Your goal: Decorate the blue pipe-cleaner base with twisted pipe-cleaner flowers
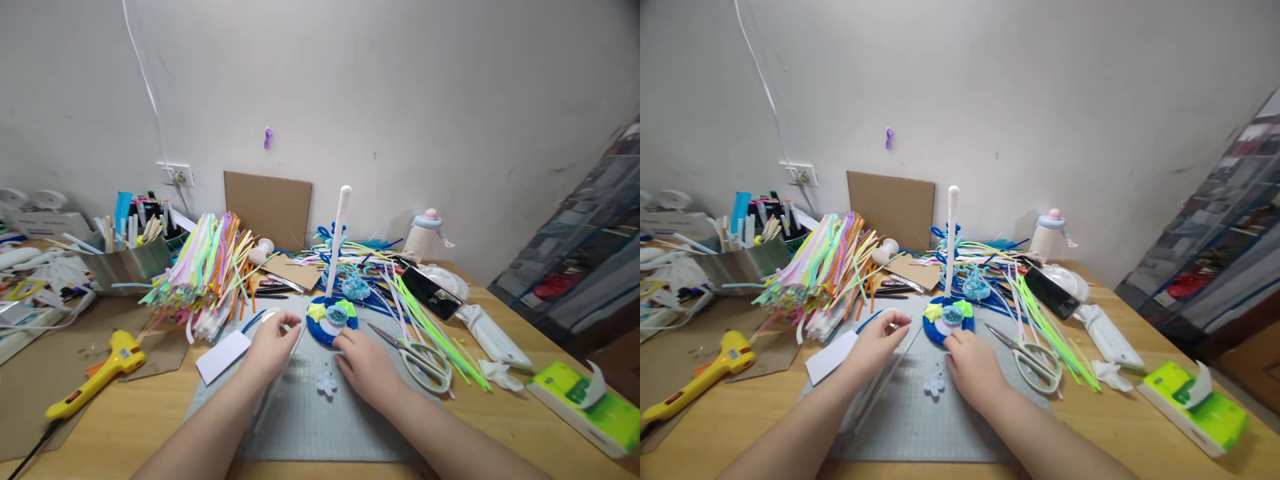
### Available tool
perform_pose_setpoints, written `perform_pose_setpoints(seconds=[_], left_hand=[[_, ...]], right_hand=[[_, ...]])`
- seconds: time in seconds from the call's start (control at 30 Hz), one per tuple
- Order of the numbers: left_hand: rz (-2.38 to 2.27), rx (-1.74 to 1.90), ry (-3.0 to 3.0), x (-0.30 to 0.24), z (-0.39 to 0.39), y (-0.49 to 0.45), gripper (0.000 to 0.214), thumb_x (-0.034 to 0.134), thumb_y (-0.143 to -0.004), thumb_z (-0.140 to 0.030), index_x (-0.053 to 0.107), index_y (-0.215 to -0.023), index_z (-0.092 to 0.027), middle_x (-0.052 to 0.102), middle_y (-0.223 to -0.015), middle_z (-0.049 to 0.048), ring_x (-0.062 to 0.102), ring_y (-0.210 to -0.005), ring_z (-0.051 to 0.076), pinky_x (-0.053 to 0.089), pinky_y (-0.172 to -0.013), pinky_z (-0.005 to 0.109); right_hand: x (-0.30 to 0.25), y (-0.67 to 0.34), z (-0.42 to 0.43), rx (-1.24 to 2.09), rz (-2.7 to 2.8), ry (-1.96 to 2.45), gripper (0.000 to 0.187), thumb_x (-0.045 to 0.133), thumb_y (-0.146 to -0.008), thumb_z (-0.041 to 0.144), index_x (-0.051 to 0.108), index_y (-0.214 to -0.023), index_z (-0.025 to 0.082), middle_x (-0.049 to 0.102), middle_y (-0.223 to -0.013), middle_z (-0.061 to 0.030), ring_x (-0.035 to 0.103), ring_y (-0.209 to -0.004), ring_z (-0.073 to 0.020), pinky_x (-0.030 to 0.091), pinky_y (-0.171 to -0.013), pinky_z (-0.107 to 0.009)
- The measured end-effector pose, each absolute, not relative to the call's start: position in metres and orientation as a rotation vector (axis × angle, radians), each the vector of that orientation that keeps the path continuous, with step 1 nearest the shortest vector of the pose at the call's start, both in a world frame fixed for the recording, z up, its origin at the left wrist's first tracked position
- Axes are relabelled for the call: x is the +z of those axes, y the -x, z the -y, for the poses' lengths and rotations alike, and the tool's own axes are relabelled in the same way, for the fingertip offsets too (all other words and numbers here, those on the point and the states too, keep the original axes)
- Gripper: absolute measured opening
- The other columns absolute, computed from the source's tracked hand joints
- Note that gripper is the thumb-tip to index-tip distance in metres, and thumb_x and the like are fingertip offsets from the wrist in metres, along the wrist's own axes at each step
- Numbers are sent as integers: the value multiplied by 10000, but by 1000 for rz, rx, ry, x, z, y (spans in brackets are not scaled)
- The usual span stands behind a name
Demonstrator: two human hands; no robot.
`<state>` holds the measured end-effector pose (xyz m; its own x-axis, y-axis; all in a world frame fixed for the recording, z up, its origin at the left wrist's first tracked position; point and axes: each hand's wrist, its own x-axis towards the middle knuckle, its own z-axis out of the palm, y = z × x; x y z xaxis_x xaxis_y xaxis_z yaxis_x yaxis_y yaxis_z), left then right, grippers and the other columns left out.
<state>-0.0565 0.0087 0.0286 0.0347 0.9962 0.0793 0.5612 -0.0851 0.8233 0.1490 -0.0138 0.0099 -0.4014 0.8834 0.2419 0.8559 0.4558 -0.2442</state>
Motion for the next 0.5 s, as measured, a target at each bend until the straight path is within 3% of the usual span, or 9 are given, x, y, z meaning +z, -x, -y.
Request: perform_pose_setpoints(seconds=[0.1, 0.23, 0.37, 0.5], left_hand=[[-1618, 818, -1876, 50, -20, 81, 278, 512, -753, -353, 620, -951, -190, 652, -936, 50, 582, -781, 186, 426, -707, 277], [-1648, 469, -2231, 57, -59, 96, 284, 481, -762, -211, 662, -981, -204, 634, -1081, 73, 551, -1019, 225, 378, -899, 303], [-1608, 226, -2335, 40, -107, 78, 357, 607, -609, -106, 694, -938, -214, 648, -1065, 91, 561, -1025, 274, 382, -911, 318], [-1651, 258, -2323, 27, -145, 62, 422, 553, -666, -79, 653, -1046, -235, 615, -1158, 92, 522, -1103, 276, 360, -945, 336]], right_hand=[[13, -144, 14, 57, 2528, 1497, 131, 475, -821, 154, 599, -836, 192, 627, -900, -69, 566, -848, -219, 383, -691, -300], [15, -150, 18, 148, 2507, 1489, 138, 466, -839, 192, 603, -853, 203, 622, -882, -52, 568, -835, -207, 379, -685, -292], [15, -161, 26, 298, 2392, 1448, 183, 419, -863, 182, 599, -871, 214, 609, -859, -33, 557, -812, -184, 384, -698, -279], [13, -168, 27, 457, 2267, 1405, 201, 404, -872, 191, 602, -893, 219, 611, -867, -33, 557, -803, -176, 395, -706, -268]])
